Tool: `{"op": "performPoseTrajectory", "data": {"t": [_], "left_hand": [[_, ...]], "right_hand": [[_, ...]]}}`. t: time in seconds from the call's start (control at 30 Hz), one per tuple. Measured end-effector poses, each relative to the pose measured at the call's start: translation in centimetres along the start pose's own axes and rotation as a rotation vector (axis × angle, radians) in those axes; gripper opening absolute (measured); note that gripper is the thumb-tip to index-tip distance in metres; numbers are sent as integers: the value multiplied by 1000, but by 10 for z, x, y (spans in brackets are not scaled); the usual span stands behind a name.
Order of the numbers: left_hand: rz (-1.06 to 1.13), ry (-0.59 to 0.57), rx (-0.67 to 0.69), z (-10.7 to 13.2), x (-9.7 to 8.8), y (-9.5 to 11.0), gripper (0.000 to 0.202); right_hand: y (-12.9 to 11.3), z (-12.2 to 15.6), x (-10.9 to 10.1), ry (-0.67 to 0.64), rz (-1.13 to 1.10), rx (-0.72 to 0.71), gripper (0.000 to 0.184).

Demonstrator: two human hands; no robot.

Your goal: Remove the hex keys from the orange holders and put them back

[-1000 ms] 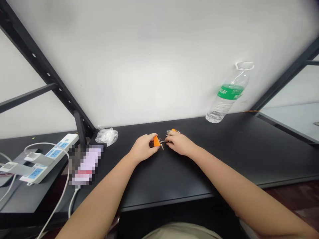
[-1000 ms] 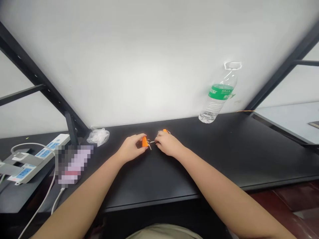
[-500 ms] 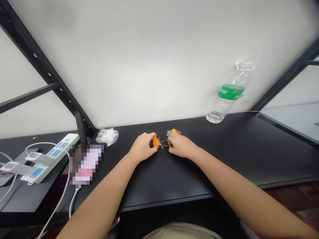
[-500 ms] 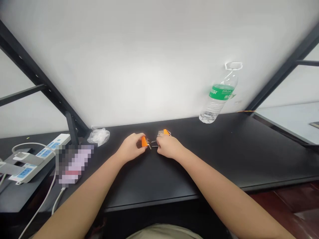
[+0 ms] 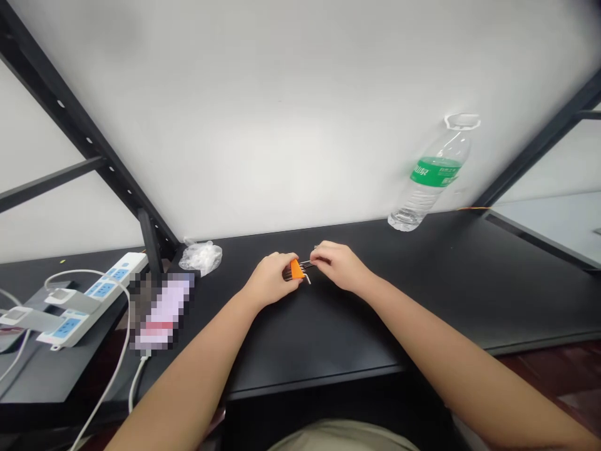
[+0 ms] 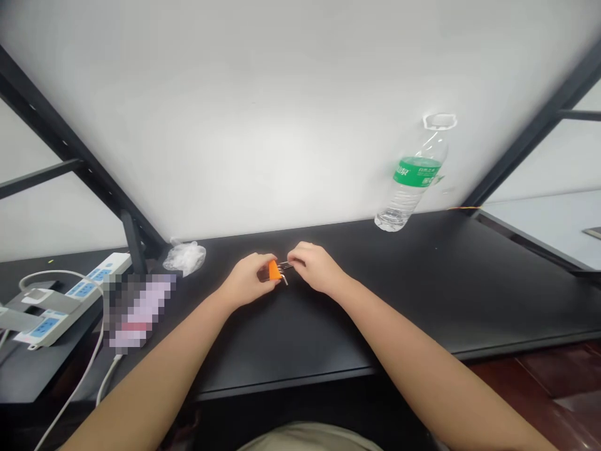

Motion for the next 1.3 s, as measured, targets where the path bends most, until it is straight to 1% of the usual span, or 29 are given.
{"op": "performPoseTrajectory", "data": {"t": [0.13,0.27,0.57,0.67,0.77,0.87,0.97,1.03,1.13,1.23,1.3], "left_hand": [[-3,7,13,0,0,1,40],[-15,-7,20,-1,-1,3,35],[10,-10,18,1,-1,1,30],[11,-14,23,1,-1,1,31],[-6,-8,31,1,-2,3,33],[-19,-22,59,1,-2,6,25],[-7,-26,93,1,-1,11,20],[12,-18,100,1,-1,12,21],[50,3,77,1,-3,11,29],[90,13,72,2,-5,11,36],[113,10,94,3,-6,13,37]], "right_hand": [[-3,0,-3,14,-12,-9,18],[-3,0,-7,24,-12,-10,18],[-3,0,-5,32,-42,-54,18],[-4,1,-5,16,-27,-60,18],[-6,2,-2,-14,38,-77,19],[-11,4,5,-49,80,-96,22],[-19,5,11,-80,10,-100,25],[-19,3,12,-64,-89,-49,23],[-6,2,12,-21,-275,147,15],[10,4,20,-86,-538,349,13],[16,6,26,-132,-682,442,16]]}}
Point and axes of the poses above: each hand's wrist, its own z-axis away from the middle knuckle, its own x-axis out of the palm, y = z × x, the point moved 6 cm from there along -z, towards the middle knuckle, and after that the axes turned 4 degrees about y, right-handed, at the moved point
